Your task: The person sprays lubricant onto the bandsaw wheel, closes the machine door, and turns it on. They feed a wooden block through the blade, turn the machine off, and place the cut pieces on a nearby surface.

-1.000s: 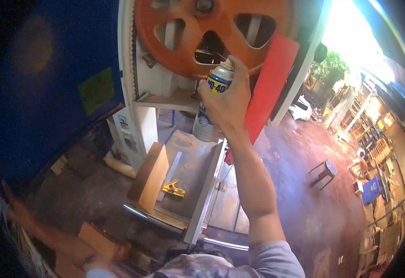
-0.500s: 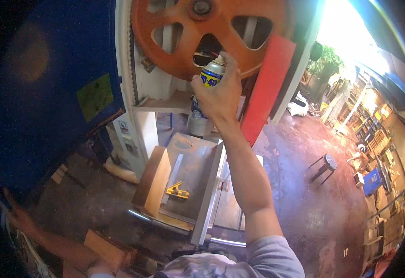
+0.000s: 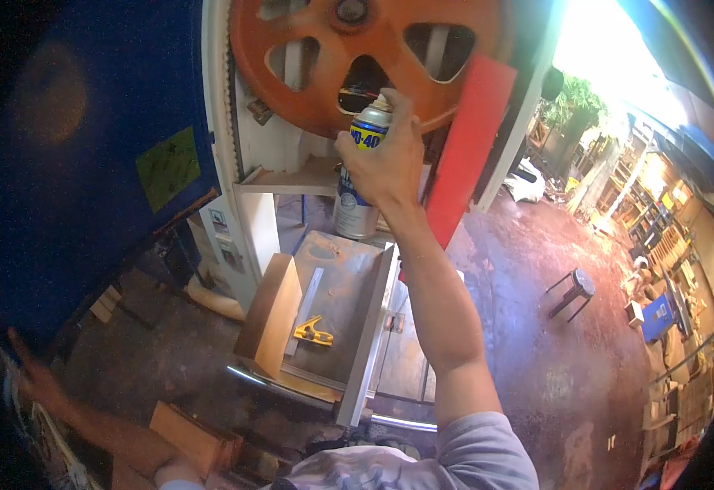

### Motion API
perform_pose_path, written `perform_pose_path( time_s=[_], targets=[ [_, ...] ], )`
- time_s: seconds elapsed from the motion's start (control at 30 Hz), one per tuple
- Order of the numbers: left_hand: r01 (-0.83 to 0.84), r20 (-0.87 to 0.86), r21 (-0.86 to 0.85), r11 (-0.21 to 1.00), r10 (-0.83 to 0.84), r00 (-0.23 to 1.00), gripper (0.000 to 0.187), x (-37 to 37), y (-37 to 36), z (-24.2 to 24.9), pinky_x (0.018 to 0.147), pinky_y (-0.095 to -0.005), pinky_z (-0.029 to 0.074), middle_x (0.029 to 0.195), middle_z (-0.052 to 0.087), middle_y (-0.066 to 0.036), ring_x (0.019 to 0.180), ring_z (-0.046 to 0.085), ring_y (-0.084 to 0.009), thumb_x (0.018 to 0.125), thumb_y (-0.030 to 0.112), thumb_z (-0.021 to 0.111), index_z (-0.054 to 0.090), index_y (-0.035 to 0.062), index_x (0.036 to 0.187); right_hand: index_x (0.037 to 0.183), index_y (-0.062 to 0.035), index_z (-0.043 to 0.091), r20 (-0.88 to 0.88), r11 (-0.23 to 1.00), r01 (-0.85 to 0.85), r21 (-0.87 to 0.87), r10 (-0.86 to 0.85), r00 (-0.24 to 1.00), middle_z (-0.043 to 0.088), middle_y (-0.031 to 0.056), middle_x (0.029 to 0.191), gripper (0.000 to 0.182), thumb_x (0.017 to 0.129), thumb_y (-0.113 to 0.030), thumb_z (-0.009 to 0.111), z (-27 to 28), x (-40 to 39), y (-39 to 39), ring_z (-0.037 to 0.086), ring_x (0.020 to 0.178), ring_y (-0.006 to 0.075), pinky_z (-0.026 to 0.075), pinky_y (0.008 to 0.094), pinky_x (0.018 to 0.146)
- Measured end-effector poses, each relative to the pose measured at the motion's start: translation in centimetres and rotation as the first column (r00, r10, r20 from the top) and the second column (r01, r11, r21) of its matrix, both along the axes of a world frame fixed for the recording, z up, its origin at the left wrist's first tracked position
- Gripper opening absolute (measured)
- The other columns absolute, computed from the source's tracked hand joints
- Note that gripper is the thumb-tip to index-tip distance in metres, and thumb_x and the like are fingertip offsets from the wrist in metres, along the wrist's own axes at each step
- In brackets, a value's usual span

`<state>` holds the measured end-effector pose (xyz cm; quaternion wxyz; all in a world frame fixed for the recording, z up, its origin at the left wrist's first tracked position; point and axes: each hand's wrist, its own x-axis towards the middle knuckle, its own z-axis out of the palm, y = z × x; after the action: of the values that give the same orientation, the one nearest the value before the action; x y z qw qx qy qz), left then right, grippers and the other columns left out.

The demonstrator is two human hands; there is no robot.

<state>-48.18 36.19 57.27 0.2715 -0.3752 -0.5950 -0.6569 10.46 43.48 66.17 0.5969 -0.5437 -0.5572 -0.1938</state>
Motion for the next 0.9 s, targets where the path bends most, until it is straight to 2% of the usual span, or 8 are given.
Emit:
perform_pose_path(
  time_s=[0.1,0.17,0.33,0.5,0.6,0.7,0.8,0.9],
  targets=[
    [0.058,-0.106,0.014,0.998,-0.056,0.993,0.058,-0.5,-0.1,-0.3,0.117,-0.0433,0.042,0.144,0.058,-0.024,0.135,0.056,-0.0337,0.107,0.042,0.053,0.054,-0.0012,0.146,0.137,-0.0035,0.048,0.004,1.000,-0.014,-0.004,0.014,1.000,0.062,0.0242,0.116,0.074,0.073,-0.025,0.080,0.0,0.0,-0.1,0.063,0.108,0.0399,0.050,0.0481,0.096],
    [0.005,-0.078,0.013,1.000,-0.004,0.997,0.058,0.7,-0.5,0.4,0.117,-0.0436,0.043,0.143,0.059,-0.023,0.134,0.056,-0.0337,0.107,0.041,0.055,0.052,-0.0004,0.147,0.136,-0.0035,0.048,0.021,1.000,-0.002,-0.005,0.002,1.000,0.062,0.0244,0.116,0.074,0.074,-0.025,0.080,-0.1,0.1,0.0,0.063,0.108,0.0402,0.050,0.0484,0.096],
    [0.155,0.072,0.067,0.986,-0.160,0.985,0.062,1.7,-0.4,0.7,0.115,-0.0433,0.045,0.142,0.059,-0.025,0.132,0.058,-0.0341,0.104,0.042,0.060,0.052,-0.0021,0.146,0.136,-0.0034,0.048,0.005,0.999,-0.020,-0.026,0.020,1.000,0.062,0.0247,0.118,0.073,0.074,-0.026,0.080,0.2,-0.2,-0.2,0.063,0.109,0.0404,0.049,0.0484,0.097],
    [0.202,0.115,0.104,0.974,-0.213,0.970,0.068,1.3,-0.2,0.6,0.111,-0.0426,0.048,0.141,0.058,-0.027,0.130,0.059,-0.0352,0.102,0.046,0.063,0.052,-0.0047,0.145,0.136,-0.0037,0.048,0.026,0.998,0.004,-0.056,-0.002,1.000,0.063,0.0243,0.117,0.074,0.074,-0.026,0.079,0.2,0.1,-0.3,0.063,0.109,0.0403,0.049,0.0477,0.097],
    [0.138,-0.009,0.037,0.990,-0.137,0.990,0.068,0.3,0.0,0.4,0.110,-0.0426,0.049,0.140,0.059,-0.027,0.129,0.060,-0.0355,0.102,0.046,0.062,0.052,-0.0047,0.146,0.136,-0.0042,0.048,0.014,0.998,-0.002,-0.059,0.003,1.000,0.063,0.0241,0.116,0.073,0.074,-0.027,0.079,0.2,0.0,-0.4,0.063,0.109,0.0403,0.049,0.0476,0.098],
    [0.069,0.108,-0.011,0.998,-0.068,0.992,0.069,1.3,-0.1,0.7,0.110,-0.0422,0.049,0.140,0.059,-0.027,0.128,0.061,-0.0352,0.102,0.047,0.062,0.051,-0.0051,0.146,0.136,-0.0046,0.049,0.003,0.997,-0.032,-0.066,0.033,0.999,0.063,0.0240,0.117,0.073,0.074,-0.027,0.079,0.2,0.1,-0.4,0.063,0.110,0.0403,0.049,0.0477,0.098],
    [0.145,0.059,0.017,0.989,-0.146,0.988,0.070,1.5,-0.3,0.8,0.110,-0.0424,0.049,0.139,0.060,-0.028,0.127,0.061,-0.0346,0.101,0.048,0.063,0.051,-0.0059,0.146,0.137,-0.0049,0.049,0.046,0.999,-0.016,-0.051,0.018,0.999,0.063,0.0241,0.116,0.073,0.074,-0.027,0.079,0.1,0.3,-0.2,0.063,0.109,0.0407,0.049,0.0481,0.097],
    [0.150,0.042,0.038,0.988,-0.151,0.988,0.072,1.3,-0.3,0.6,0.109,-0.0414,0.049,0.138,0.061,-0.027,0.126,0.062,-0.0340,0.101,0.048,0.063,0.051,-0.0081,0.145,0.137,-0.0050,0.049,0.032,0.998,-0.016,-0.059,0.018,0.999,0.063,0.0243,0.117,0.074,0.074,-0.028,0.080,0.0,0.1,-0.5,0.064,0.109,0.0410,0.050,0.0487,0.097]
  ],
)
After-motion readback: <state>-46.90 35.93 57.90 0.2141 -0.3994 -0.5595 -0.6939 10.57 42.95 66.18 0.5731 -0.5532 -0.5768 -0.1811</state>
